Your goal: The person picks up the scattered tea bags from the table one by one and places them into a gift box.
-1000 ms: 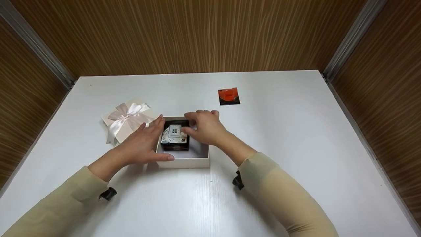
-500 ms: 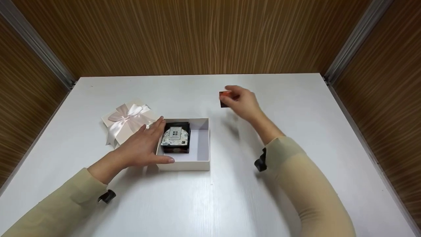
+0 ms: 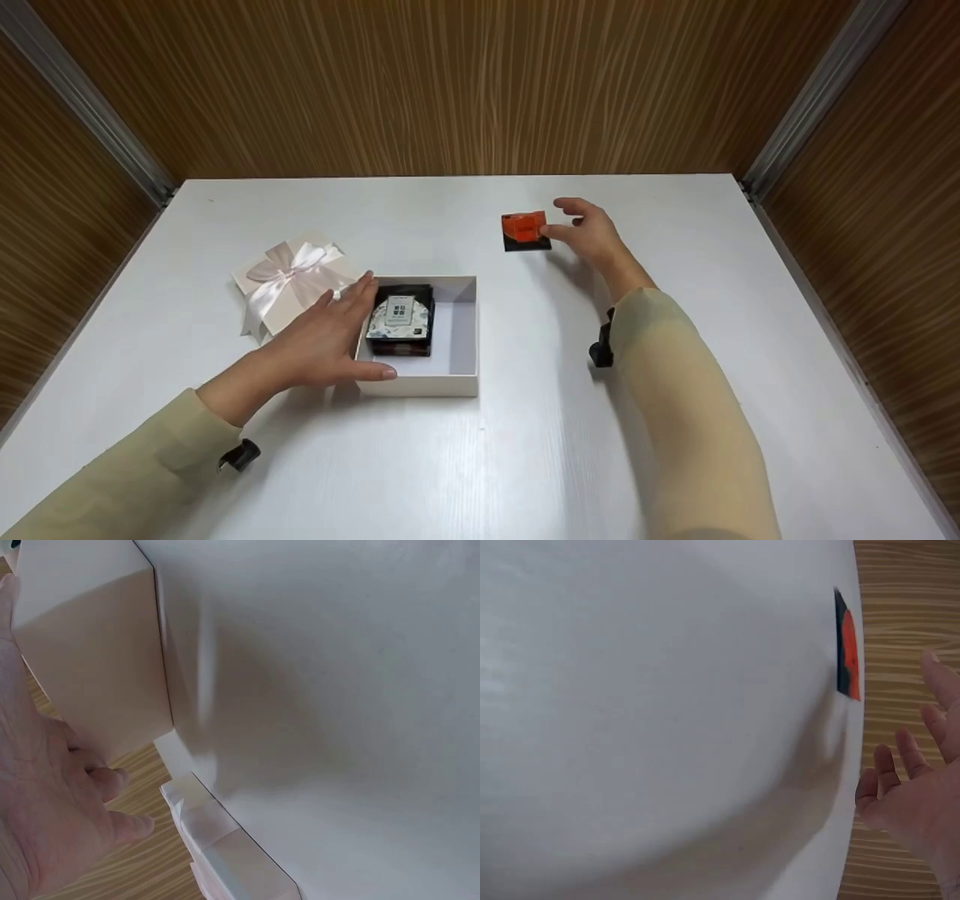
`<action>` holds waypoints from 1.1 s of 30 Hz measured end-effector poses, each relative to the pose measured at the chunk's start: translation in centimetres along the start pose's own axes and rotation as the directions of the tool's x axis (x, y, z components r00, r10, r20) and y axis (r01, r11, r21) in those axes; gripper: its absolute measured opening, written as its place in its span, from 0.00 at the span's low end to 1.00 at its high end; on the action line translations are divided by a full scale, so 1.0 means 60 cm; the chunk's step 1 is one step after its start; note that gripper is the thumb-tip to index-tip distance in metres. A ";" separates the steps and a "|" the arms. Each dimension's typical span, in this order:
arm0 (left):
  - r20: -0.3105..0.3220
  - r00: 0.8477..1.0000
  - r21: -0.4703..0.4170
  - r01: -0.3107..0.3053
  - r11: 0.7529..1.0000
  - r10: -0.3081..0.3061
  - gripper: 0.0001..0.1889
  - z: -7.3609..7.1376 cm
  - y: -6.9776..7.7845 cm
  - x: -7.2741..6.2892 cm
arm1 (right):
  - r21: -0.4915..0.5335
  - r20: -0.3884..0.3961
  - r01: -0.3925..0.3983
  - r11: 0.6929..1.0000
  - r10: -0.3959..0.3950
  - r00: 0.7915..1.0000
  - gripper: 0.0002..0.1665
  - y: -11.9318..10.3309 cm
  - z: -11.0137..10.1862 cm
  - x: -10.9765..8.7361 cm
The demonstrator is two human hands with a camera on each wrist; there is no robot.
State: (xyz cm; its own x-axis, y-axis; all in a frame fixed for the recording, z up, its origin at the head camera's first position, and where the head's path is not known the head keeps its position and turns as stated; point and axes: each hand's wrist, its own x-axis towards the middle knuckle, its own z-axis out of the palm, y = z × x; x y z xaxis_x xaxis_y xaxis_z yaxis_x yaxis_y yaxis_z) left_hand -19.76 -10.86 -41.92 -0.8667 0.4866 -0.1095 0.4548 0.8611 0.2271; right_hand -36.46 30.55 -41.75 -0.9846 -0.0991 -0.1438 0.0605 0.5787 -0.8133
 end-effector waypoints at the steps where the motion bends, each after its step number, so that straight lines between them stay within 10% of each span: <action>1: 0.002 1.000 0.001 0.000 1.000 0.000 0.77 0.001 0.000 0.000 | 0.001 0.014 -0.008 1.000 0.008 1.000 0.45 0.002 0.003 0.002; 15: -0.019 1.000 -0.015 -0.011 1.000 0.011 0.77 0.003 -0.012 -0.016 | -0.006 0.051 -0.097 0.995 0.097 0.994 0.50 -0.004 0.070 0.042; 33: -0.018 1.000 -0.029 -0.009 1.000 0.009 0.76 0.001 -0.012 -0.017 | -0.210 0.053 0.002 0.978 0.009 0.999 0.49 0.002 0.082 0.042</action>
State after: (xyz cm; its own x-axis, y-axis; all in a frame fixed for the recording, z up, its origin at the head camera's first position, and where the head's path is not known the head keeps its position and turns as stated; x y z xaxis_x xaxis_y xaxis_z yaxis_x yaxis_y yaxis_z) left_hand -19.23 -11.98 -42.01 -0.8663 0.4914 -0.0900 0.4566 0.8519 0.2564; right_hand -38.11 26.39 -45.01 -0.9741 -0.1362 -0.1805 0.0227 0.7354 -0.6773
